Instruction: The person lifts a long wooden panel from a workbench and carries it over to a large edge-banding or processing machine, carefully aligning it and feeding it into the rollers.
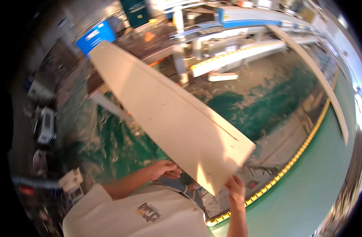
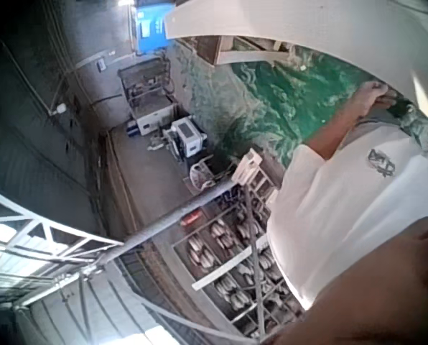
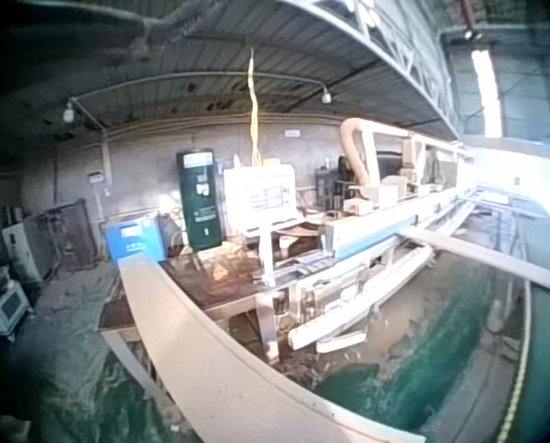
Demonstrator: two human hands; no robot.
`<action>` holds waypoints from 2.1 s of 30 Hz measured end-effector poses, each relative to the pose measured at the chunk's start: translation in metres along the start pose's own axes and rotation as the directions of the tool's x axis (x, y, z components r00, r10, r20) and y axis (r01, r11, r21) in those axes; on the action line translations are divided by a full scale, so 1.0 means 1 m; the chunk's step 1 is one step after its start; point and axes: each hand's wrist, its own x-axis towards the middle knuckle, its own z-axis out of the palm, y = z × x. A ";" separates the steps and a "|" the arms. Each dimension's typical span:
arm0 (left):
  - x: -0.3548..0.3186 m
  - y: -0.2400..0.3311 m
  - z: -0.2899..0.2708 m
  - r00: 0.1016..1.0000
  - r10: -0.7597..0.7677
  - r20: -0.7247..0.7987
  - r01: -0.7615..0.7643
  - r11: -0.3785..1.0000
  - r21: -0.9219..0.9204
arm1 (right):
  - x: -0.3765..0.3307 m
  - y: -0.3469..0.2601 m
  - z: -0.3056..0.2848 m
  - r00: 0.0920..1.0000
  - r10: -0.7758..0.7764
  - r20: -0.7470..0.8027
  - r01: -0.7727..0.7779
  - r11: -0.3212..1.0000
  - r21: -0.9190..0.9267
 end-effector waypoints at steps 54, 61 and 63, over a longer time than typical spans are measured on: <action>0.225 0.101 0.136 0.967 0.140 -0.212 -0.039 0.906 0.421 | -0.118 0.121 -0.528 -0.058 -0.451 -0.891 0.055 0.889 -0.454; 0.221 0.192 0.003 0.998 -0.055 0.017 0.031 0.766 0.642 | 0.203 -0.107 -0.159 0.255 -0.898 -0.358 0.291 0.424 -0.858; 0.230 0.238 -0.065 0.990 0.119 -0.072 -0.051 0.789 0.612 | 0.265 -0.163 -0.045 0.348 -0.928 -0.133 0.454 0.291 -0.842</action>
